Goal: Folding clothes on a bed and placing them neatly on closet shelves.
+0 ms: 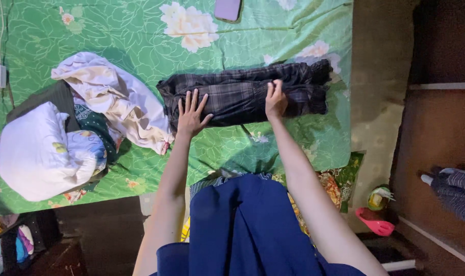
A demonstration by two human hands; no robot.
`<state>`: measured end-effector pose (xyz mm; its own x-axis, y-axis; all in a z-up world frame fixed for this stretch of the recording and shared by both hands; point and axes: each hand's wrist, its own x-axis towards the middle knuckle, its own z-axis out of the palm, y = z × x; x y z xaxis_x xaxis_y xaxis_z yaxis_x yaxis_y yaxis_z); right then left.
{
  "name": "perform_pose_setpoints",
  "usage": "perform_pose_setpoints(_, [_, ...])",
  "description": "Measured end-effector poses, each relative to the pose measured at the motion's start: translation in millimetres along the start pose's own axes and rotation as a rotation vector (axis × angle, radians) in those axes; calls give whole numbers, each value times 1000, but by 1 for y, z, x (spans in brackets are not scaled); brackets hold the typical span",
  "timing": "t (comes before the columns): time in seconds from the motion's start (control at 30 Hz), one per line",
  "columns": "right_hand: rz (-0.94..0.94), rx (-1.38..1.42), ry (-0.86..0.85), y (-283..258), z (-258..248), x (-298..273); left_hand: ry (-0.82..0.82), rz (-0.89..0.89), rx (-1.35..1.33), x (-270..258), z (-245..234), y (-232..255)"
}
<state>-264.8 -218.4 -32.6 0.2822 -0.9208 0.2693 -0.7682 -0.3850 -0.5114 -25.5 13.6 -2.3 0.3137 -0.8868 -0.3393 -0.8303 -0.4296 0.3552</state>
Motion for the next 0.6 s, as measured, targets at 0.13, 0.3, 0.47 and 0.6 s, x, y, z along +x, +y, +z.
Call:
perform_pose_setpoints(0.13, [-29, -150, 324, -4, 15, 15, 77, 13, -37, -2, 6, -9])
perform_pose_setpoints(0.3, [-555, 195, -10, -47, 73, -13, 274, -72, 19, -8, 23, -1])
perform_pose_setpoints(0.47, [-681, -148, -590, -40, 47, -32, 56, -164, 61, 1, 33, -10])
perform_pose_setpoints(0.6, [-557, -274, -595, -1, 24, -15, -41, -182, 80, 5, 37, -13])
